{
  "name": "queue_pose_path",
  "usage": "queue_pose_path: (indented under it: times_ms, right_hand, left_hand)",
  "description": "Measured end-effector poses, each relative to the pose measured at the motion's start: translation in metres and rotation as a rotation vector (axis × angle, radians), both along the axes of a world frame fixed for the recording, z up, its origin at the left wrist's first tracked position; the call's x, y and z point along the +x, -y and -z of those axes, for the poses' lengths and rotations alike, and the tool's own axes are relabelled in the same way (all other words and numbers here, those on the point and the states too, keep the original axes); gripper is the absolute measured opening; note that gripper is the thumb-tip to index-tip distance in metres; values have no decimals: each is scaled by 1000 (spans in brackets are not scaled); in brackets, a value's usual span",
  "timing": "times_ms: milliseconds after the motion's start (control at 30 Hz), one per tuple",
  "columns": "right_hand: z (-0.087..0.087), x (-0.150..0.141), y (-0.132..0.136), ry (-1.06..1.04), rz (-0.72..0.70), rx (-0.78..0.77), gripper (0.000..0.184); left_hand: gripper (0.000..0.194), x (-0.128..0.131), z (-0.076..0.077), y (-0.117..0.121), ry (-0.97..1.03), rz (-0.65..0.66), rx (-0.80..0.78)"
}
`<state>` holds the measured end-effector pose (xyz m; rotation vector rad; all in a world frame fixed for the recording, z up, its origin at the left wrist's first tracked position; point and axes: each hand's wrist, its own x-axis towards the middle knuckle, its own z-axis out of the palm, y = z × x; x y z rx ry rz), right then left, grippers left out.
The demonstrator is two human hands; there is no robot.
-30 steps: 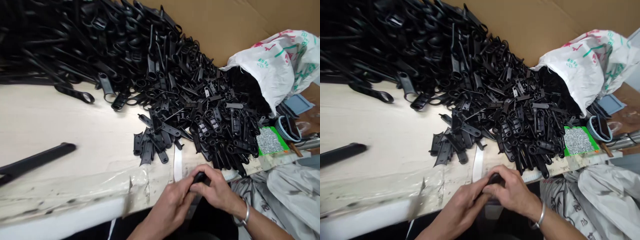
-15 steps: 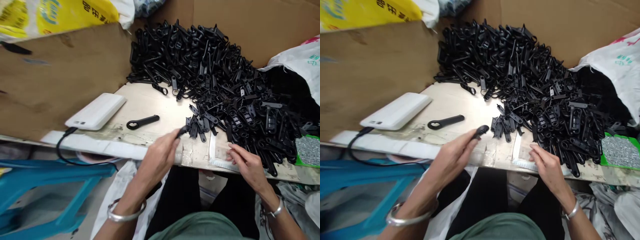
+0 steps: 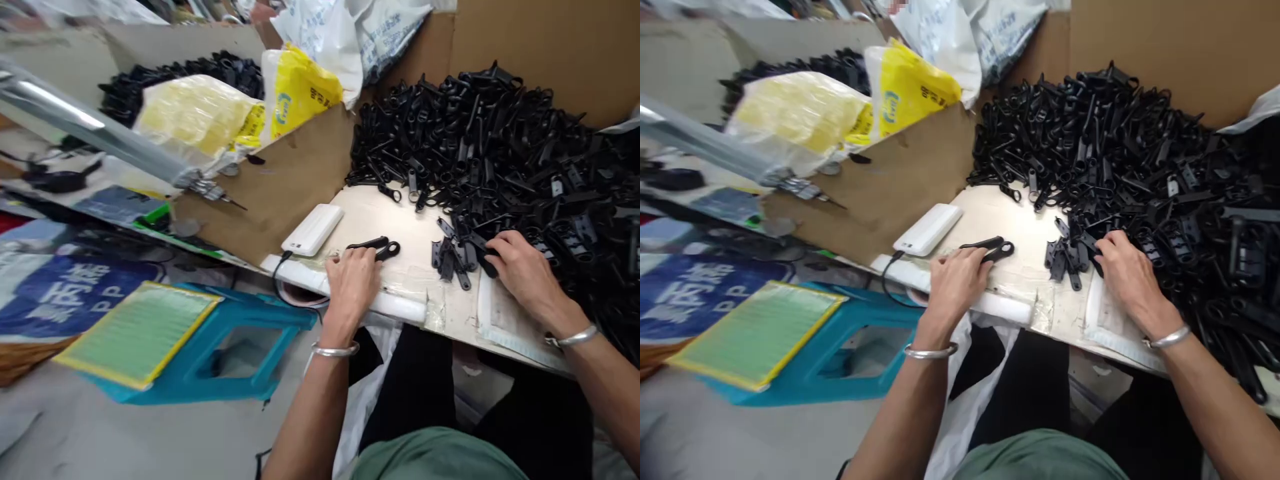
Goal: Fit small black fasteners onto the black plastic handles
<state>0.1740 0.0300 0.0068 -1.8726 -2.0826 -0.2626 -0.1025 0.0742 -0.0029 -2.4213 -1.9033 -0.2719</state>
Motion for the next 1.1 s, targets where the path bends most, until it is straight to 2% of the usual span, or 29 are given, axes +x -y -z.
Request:
queue_pose_path:
  times_ms: [133, 200, 267, 333, 400, 500, 600, 700, 800, 867, 900, 1033, 1100]
  right_hand:
    - [-14, 11, 20, -221, -29, 91, 16]
    - [-22, 19, 44, -399, 47, 114, 16]
    - [-26, 27, 75, -653, 162, 61, 17]
    - [-24, 35, 110, -935, 241, -41, 23]
    - [-18, 41, 140, -1121, 283, -77, 28]
    - [-7, 46, 170, -1207, 342, -58, 30]
    - [-2, 47, 183, -1190, 377, -48, 29]
    - [-3, 46, 186, -1165, 411, -35, 28]
    - [-3, 43, 183, -1213, 412, 28, 28]
    - [-2, 40, 179, -1268, 398, 77, 27]
    - [-2, 39, 176, -1284, 392, 91, 26]
    - [-2, 36, 168, -1230, 386, 99, 20]
    - [-4, 34, 163, -1192, 363, 103, 18]
  left_hand:
    - [24, 15, -3, 1, 144, 81, 136]
    - [23, 35, -6, 1, 270, 234, 187]
    - [22, 63, -14, 2, 398, 440, 183]
    - [20, 96, -23, 5, 502, 627, 141]
    - [21, 134, -34, 5, 557, 755, 98]
    - [32, 189, -45, 0, 446, 890, 89]
    - [36, 227, -50, -8, 240, 1035, 150]
    - [31, 242, -50, -17, 143, 1141, 202]
    - [22, 246, -48, -27, 175, 1214, 207]
    - [14, 246, -47, -32, 332, 1200, 166]
    - [11, 245, -47, -34, 462, 1143, 135]
    - [10, 232, -52, -28, 1120, 728, 4]
    - [11, 217, -54, -14, 1381, 664, -148]
